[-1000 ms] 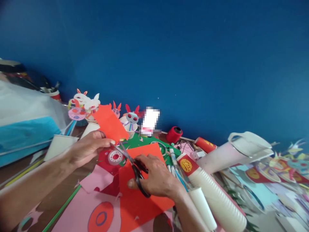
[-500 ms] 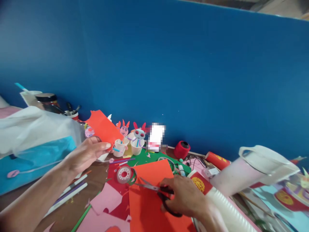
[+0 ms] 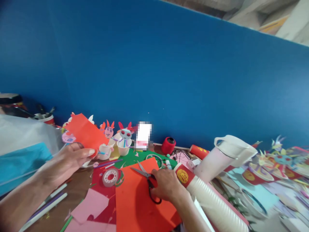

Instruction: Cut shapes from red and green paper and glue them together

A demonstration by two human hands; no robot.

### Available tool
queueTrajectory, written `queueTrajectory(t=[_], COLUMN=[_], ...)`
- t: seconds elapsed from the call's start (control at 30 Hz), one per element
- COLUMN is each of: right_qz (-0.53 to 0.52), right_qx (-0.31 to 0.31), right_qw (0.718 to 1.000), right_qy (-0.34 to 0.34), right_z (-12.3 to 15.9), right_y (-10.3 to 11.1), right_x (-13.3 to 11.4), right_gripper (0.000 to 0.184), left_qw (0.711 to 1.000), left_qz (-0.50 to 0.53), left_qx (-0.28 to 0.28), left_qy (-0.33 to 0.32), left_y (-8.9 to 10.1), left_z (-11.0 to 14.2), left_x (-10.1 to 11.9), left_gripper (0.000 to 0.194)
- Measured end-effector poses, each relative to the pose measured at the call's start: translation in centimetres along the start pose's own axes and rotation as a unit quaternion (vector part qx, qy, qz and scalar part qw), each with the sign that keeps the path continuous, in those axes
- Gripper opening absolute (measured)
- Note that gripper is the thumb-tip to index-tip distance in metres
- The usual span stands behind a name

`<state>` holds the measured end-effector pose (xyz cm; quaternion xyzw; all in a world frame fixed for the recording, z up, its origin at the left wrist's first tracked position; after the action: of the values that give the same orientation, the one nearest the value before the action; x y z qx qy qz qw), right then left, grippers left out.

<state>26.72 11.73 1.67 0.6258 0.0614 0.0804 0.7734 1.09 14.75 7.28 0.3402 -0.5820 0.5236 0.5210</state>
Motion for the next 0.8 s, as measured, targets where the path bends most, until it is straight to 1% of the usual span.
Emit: queueTrajectory(t=[0.07,0.17,0.27,0.4,0.53,0.63,0.73,0.8], right_qz=[0.012,0.029,0.041,0.047,0.033,0.019,0.023,0.020], right_qx=[0.001,0.007,0.003,0.003,0.018,0.047,0.044,0.048], right_qw=[1.000,1.000,0.999,0.997,0.997,0.995,0.994,0.995], right_qy=[0.008,0.008,-0.009,-0.054,-0.070,-0.086,-0.096,-0.084], right_z=[0.0,0.2,0.2,0.0,0.2,0.1,-0.2,-0.4], right_y=[-0.1,0.4,0.6,0.7,1.1,1.6,1.4,1.4], right_x=[-0.2,-0.4,-0.7,-0.4,0.5,1.2,1.4,1.1], right_gripper=[0.029,0.020,0.021,0.020,0.023,0.027,0.019,0.015], left_qw=[1.000,1.000,0.999,0.996,0.992,0.992,0.993,0.993], left_qz=[0.000,-0.014,-0.017,-0.014,-0.037,-0.040,-0.032,-0.037], left_qx=[0.001,-0.007,-0.028,-0.070,-0.113,-0.118,-0.113,-0.106], left_qy=[0.005,0.020,0.027,0.047,0.048,0.034,0.022,0.024], left_y=[-0.1,-0.6,-1.5,-3.1,-4.5,-4.8,-4.7,-4.6], left_z=[0.0,0.0,0.1,0.3,0.8,1.0,1.0,0.9], left_x=[0.0,-0.3,-0.8,-1.6,-1.5,-1.1,-1.2,-1.7], left_gripper=[0.009,0.009,0.010,0.021,0.026,0.025,0.022,0.020])
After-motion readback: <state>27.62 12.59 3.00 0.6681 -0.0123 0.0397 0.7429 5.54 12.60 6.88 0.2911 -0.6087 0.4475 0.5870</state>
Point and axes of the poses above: each hand's wrist, its own z-axis away from the middle knuckle, its own y-axis out of the back of the hand, x = y × z, the point moved 8 cm from there along -z, towards the middle knuckle, and after that the axes turned 2 degrees about -x, right-handed, at the moved point
